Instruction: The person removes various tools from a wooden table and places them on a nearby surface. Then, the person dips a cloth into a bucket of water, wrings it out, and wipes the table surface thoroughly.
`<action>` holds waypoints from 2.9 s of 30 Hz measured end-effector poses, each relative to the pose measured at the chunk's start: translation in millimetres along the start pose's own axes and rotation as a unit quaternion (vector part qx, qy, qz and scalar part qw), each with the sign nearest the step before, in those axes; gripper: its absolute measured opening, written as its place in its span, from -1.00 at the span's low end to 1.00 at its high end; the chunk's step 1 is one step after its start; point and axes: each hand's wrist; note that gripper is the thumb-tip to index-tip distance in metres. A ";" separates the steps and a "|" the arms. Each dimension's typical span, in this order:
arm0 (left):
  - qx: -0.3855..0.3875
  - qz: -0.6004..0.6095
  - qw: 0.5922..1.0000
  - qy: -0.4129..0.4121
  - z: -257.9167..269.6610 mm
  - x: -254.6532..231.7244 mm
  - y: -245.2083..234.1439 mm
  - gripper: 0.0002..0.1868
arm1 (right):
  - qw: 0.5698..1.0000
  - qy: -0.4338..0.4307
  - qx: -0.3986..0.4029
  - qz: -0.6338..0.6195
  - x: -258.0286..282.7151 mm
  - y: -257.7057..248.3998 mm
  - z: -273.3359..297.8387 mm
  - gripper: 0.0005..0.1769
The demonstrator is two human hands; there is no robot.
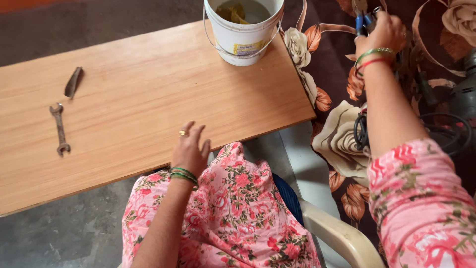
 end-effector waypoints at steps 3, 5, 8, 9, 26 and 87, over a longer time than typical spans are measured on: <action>-0.030 -0.005 0.999 -0.014 -3.7 13.6 -3.1 -0.60 | 0.997 -0.034 0.000 -0.074 6.3 6.0 20.6 -0.71; -0.041 -0.006 0.999 -0.031 -2.2 22.1 -3.6 -0.62 | 0.978 -0.015 0.089 -0.187 14.5 5.4 30.0 -0.83; -0.069 -0.005 0.998 -0.014 2.2 31.5 -1.1 -0.64 | 0.967 0.060 0.155 -0.195 31.4 7.1 35.3 -0.78; -0.060 -0.002 0.998 -0.023 4.2 34.2 -0.3 -0.64 | 0.979 0.012 0.150 -0.138 35.3 7.5 35.5 -0.77; -0.030 0.116 0.985 -0.123 28.3 58.2 10.4 -0.66 | 0.932 0.249 0.187 -0.184 65.3 -46.3 56.1 -0.67; -0.005 0.673 0.704 -0.227 22.1 60.7 17.6 -0.81 | 0.604 0.192 0.260 -0.728 412.9 -201.0 212.7 -0.65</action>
Point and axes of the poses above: each hand's wrist, its own z-axis away from the middle knuckle, its own y-axis out of the palm, x = y × z, and after that the axes turned 7 degrees about -y, right-handed
